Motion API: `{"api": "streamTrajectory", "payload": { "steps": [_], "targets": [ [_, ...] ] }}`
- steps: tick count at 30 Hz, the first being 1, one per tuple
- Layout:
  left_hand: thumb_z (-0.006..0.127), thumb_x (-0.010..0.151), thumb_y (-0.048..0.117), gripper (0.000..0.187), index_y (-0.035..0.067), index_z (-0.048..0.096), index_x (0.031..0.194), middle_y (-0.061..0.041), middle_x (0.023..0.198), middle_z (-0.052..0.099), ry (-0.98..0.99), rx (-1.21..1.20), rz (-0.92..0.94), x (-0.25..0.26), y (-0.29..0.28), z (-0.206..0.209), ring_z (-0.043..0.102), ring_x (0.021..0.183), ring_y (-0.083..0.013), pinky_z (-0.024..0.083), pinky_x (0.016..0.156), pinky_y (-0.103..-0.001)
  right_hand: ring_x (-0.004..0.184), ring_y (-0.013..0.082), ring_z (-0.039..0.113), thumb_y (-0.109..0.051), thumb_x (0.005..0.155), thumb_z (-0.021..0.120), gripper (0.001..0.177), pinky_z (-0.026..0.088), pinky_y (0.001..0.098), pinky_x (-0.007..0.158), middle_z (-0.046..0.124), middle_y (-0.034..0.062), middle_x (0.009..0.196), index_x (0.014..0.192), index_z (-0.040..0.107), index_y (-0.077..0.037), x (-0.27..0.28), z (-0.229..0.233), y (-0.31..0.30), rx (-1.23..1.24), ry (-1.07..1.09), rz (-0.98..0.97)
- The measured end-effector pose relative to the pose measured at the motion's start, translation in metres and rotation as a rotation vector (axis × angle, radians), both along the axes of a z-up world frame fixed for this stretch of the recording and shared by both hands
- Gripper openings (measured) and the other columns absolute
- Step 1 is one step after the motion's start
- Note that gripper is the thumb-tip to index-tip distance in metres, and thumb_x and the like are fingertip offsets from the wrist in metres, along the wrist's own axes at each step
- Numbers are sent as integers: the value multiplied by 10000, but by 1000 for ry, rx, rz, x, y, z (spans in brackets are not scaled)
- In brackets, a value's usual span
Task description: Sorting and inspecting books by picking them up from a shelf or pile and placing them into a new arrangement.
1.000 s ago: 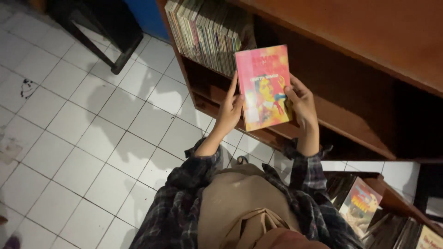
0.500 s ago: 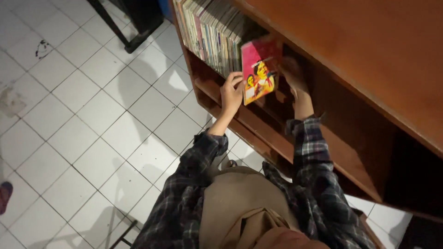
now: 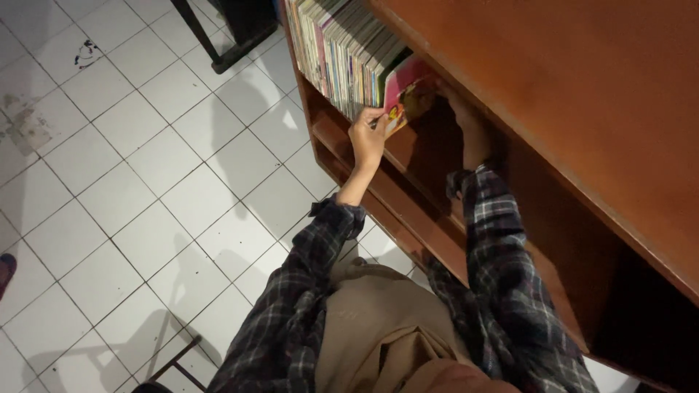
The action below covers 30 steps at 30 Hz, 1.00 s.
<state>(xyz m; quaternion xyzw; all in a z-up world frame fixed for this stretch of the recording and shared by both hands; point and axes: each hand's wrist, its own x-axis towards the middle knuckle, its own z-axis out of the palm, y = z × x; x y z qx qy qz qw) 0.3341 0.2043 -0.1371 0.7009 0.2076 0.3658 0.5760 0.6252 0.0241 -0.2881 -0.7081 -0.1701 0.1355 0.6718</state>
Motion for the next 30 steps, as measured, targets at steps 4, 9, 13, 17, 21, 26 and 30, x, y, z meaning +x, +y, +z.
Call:
{"api": "streamTrajectory", "payload": {
  "steps": [4,9,13,17,21,26,30],
  "targets": [
    [783,784,58,122,93,732,889,-165,842,742,-17,89,71,2,0,-4,710,878,-356,574,720,-420,1428,314,393,-714,952,663,826,117,584,1198,429,182,1514,1502,458,-134,-19,30,20,-136,117,123],
    [782,777,42,129,87,721,882,-172,841,732,-37,142,97,9,2,-14,705,869,-360,577,685,-418,1392,203,483,-803,934,592,829,132,610,1158,548,61,1457,1509,444,-224,-22,36,22,-238,124,131],
    [796,764,33,142,75,714,872,-174,824,721,-31,160,117,10,3,-18,703,842,-362,588,652,-388,1405,294,453,-742,955,626,849,119,599,1186,514,162,1474,1508,433,-128,-41,54,27,-199,136,98],
    [795,762,49,143,90,709,868,-158,824,717,-9,169,133,6,2,-11,701,840,-356,596,627,-383,1384,369,460,-684,979,702,871,206,561,1199,429,238,1514,1516,426,-56,-30,26,32,-92,73,110],
    [776,786,23,126,66,705,880,-192,828,711,-34,115,115,11,3,-18,690,856,-391,599,630,-390,1423,316,436,-703,1002,619,819,156,565,1202,451,192,1526,1527,419,-106,-39,38,35,-125,139,95],
    [782,785,49,207,131,673,941,-125,857,706,-25,111,116,10,4,-17,706,876,-335,602,677,-384,1373,288,473,-573,1006,683,711,298,485,1176,481,167,1490,1491,466,-102,-35,11,31,-119,125,-54],
    [742,839,78,152,135,673,963,-121,885,711,-20,65,73,-4,5,-6,697,909,-344,592,704,-386,1354,296,475,-450,1004,745,649,322,490,1168,493,159,1466,1475,484,-88,-85,71,53,-41,10,-93]
  ]
}}
